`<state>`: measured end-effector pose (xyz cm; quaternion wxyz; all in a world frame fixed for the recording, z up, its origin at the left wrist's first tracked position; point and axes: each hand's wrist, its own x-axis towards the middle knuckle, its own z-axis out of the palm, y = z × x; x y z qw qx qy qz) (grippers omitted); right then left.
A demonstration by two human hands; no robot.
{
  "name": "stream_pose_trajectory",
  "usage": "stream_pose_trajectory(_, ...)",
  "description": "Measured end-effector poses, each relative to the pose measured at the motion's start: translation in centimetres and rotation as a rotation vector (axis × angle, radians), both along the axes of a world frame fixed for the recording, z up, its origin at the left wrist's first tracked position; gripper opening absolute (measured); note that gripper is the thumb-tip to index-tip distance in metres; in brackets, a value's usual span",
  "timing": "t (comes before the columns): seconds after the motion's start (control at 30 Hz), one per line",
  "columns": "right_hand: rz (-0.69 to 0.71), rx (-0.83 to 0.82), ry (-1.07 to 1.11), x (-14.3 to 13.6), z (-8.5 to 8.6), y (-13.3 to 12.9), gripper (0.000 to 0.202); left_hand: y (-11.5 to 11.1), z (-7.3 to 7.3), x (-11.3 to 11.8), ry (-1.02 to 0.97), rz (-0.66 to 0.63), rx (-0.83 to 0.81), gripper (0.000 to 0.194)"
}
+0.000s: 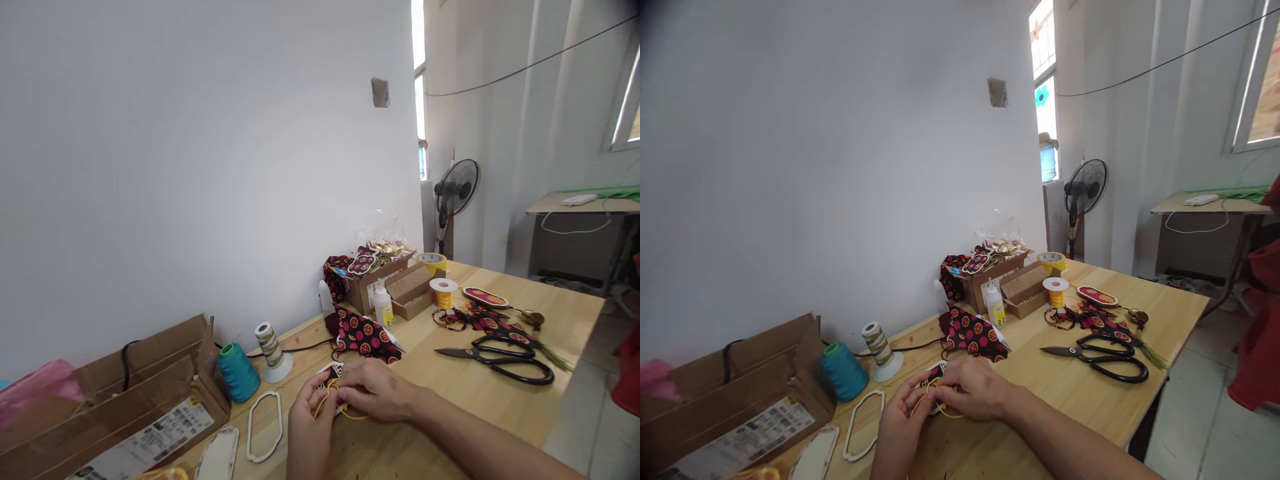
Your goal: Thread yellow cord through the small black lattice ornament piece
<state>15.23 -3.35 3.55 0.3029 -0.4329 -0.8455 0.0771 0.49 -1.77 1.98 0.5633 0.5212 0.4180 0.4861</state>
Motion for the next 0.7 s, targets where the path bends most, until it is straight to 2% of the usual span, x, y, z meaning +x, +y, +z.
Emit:
stream_pose_trajectory(0.1,0.003,-0.032,0.064,0.1,-0.2,0.1,0.028,-0.1,0.1,0.2,-0.003,-0.010,0.005,0.031)
stream_pose_trajectory(0.2,0.012,-0.106,0.219,0.0,-0.8,0.5,0.022,-0.2,0.2,0.4,0.024,-0.037,0.008,0.034)
stream_pose_trajectory(0.3,0.051,-0.229,0.555,-0.2,-1.4,1.0,0.013,-0.2,0.1,0.5,0.057,-0.065,0.005,0.037)
stream_pose_trajectory(0.4,0.105,-0.335,0.865,-0.3,-1.2,1.4,0.006,-0.2,0.0,0.4,0.061,-0.069,-0.006,0.040)
stream_pose_trajectory(0.53,0.194,-0.442,1.077,0.9,0.2,1.2,0.020,-0.1,-0.1,0.2,0.055,-0.046,-0.030,0.041)
stream_pose_trajectory(0.7,0.287,-0.466,1.290,4.6,2.2,0.0,0.052,-0.1,0.2,0.2,0.063,0.006,-0.034,0.038)
